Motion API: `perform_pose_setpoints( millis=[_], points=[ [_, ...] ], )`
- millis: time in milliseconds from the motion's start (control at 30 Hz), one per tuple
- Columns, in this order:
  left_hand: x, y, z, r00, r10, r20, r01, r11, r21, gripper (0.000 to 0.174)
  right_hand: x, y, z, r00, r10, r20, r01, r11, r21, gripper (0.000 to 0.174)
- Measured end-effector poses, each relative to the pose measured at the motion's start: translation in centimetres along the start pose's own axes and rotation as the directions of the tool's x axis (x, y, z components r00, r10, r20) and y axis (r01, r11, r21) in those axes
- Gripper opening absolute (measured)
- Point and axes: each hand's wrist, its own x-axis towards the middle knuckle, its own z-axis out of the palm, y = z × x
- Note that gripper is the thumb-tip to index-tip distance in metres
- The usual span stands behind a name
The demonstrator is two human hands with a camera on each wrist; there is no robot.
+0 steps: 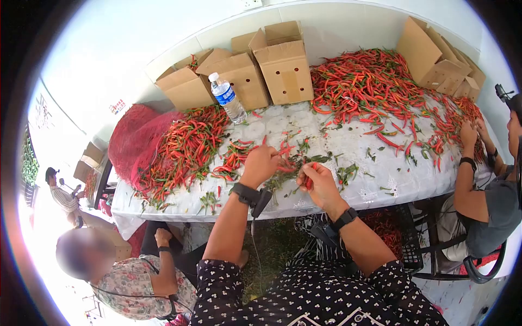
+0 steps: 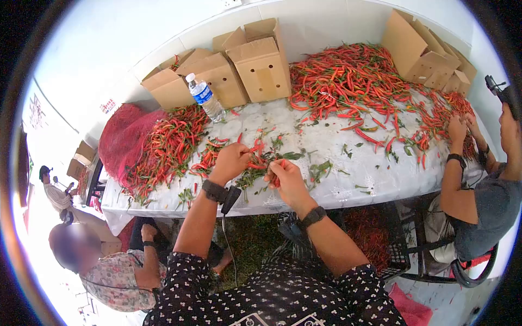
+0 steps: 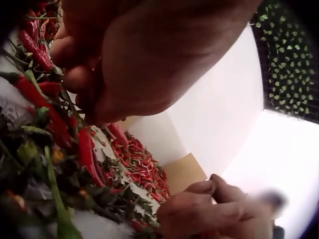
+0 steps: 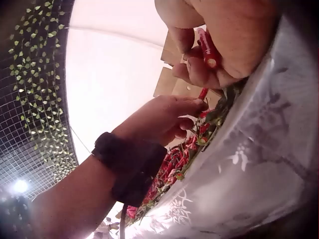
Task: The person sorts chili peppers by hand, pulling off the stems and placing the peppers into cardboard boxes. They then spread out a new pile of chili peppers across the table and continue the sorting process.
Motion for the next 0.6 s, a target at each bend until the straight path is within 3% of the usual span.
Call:
perform_pose_setpoints(
  millis=[133, 233, 300, 433, 567, 600],
  points=[
    [-1.6, 3.5, -2.4, 0.994, -0.108, 0.023, 0.111, 0.985, -0.134, 0.018, -0.2, -0.3, 1.1, 1.0, -0.027, -0.007, 0.027, 0.998, -0.057, 0.01],
    [-2.9, 5.3, -2.5, 0.998, -0.028, 0.059, 0.042, 0.967, -0.253, 0.019, -0.3, 0.0, 1.5, 0.996, -0.089, -0.032, 0.086, 0.993, -0.08, 0.011],
    [-3.6, 5.8, -2.3, 0.984, -0.014, 0.18, 0.068, 0.952, -0.297, 0.019, -0.4, 0.3, 1.3, 0.99, -0.142, -0.003, 0.14, 0.98, -0.141, 0.009],
    [-3.9, 4.9, -1.6, 0.98, 0.121, 0.16, -0.066, 0.947, -0.313, 0.015, -0.4, 0.3, 0.8, 0.992, -0.128, 0.024, 0.13, 0.982, -0.134, 0.009],
    [-4.0, 5.9, -2.9, 0.948, 0.192, 0.255, -0.044, 0.869, -0.493, 0.013, 0.2, -0.6, 0.4, 1.0, -0.013, 0.015, 0.012, 0.998, 0.057, 0.014],
    [-4.2, 6.2, -3.6, 0.913, 0.188, 0.362, 0.017, 0.869, -0.494, 0.012, 0.3, -0.7, 0.1, 0.999, 0.018, 0.03, -0.022, 0.988, 0.151, 0.015]
  ],
)
